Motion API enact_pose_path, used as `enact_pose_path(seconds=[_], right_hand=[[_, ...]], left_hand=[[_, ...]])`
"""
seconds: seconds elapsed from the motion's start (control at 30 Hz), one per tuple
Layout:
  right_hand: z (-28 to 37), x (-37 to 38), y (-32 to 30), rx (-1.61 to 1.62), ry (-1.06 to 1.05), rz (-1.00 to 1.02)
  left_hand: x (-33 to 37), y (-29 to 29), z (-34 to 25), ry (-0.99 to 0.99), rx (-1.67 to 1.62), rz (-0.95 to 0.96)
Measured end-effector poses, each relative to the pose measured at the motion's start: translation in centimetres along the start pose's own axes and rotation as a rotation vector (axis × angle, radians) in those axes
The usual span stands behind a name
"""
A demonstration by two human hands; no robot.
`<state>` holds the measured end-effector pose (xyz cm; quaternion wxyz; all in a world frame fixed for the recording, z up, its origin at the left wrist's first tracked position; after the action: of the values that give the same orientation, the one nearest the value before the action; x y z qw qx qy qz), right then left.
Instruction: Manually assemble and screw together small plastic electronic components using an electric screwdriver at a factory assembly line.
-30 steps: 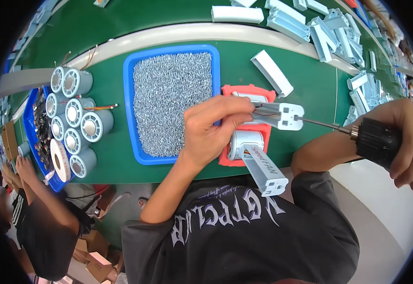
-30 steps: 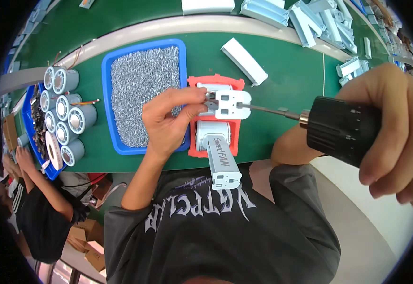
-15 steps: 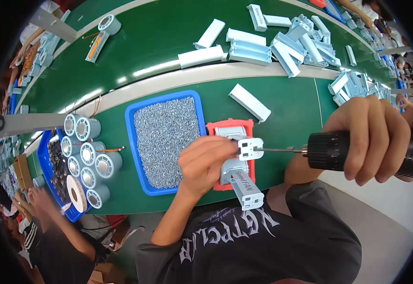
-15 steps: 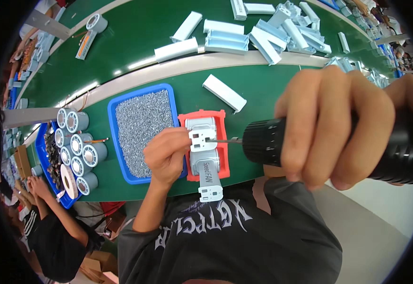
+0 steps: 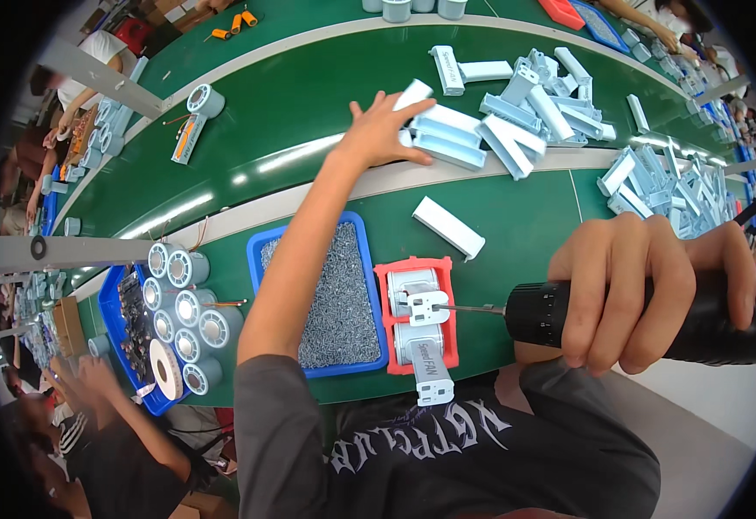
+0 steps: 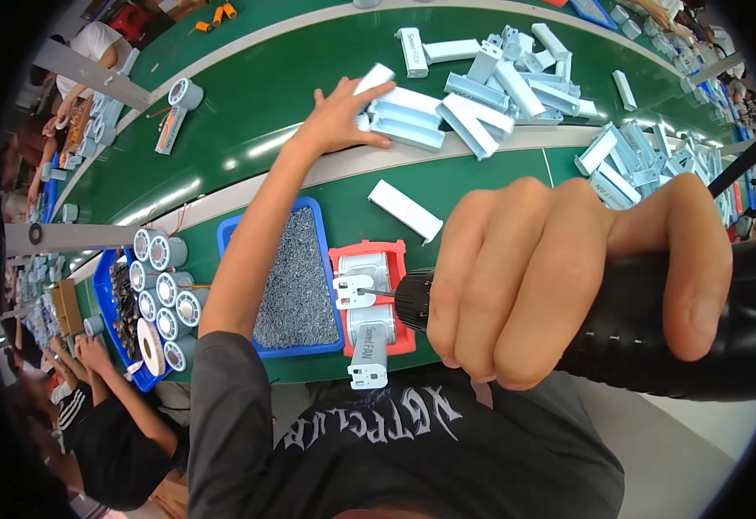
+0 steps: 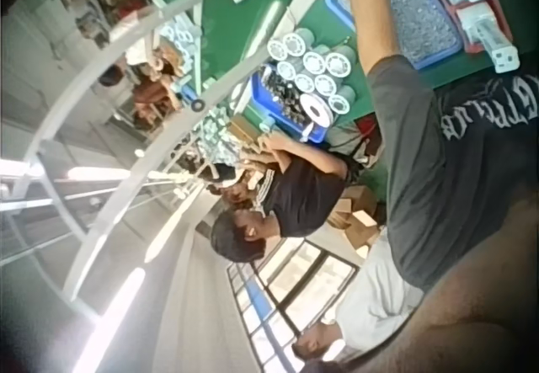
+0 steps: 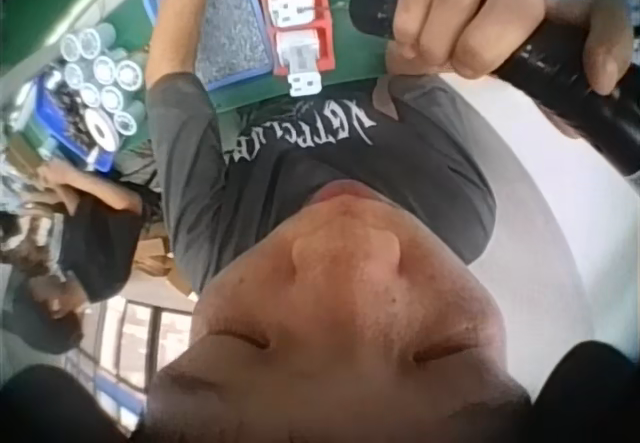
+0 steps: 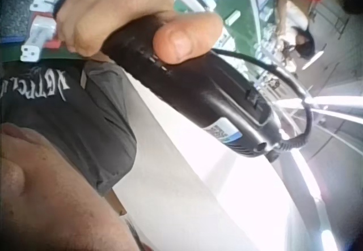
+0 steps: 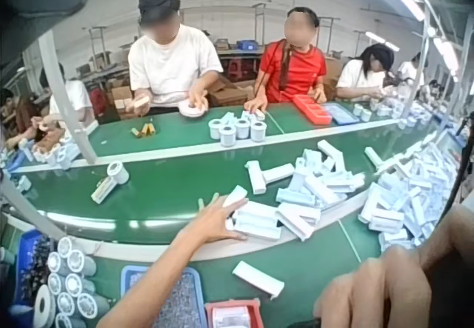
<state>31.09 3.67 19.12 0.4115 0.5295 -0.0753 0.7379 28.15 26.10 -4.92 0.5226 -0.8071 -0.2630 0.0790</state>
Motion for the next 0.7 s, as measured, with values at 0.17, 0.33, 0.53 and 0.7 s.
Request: enact_pose_path(seconds=[0.17,0.33,0.53,0.7], right_hand=[[0.6,-0.1,-0.3,0.051,-0.025,0.030],[1.7,-0.3,-0.7,-0.005,0.000,0.035],[3.1,-1.2,-2.3,-0.022,-0.005,0.029],[4.1,-1.3,-2.3,-0.021,-0.033,0.022]], left_hand=[[5.0,3.7,-4.9,0.128,-0.294,0.107],[6.5,6.9,-14.2,0.278,-0.433,0.214],[5.8,7.4,-19.4,0.451,-0.804,0.613],[15.0,-2.6,-4.8,0.082,0.144,-0.463]])
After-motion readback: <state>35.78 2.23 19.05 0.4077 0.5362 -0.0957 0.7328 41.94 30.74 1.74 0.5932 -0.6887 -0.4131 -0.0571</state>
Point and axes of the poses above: each hand's wrist, its own x-axis towards the middle knuckle, its own y-axis out of the palm, z = x × y, the point moved 6 cm from there along x, towards the middle knuckle, and after that the axes turned 1 degree about -x, right-handed, at the moved point
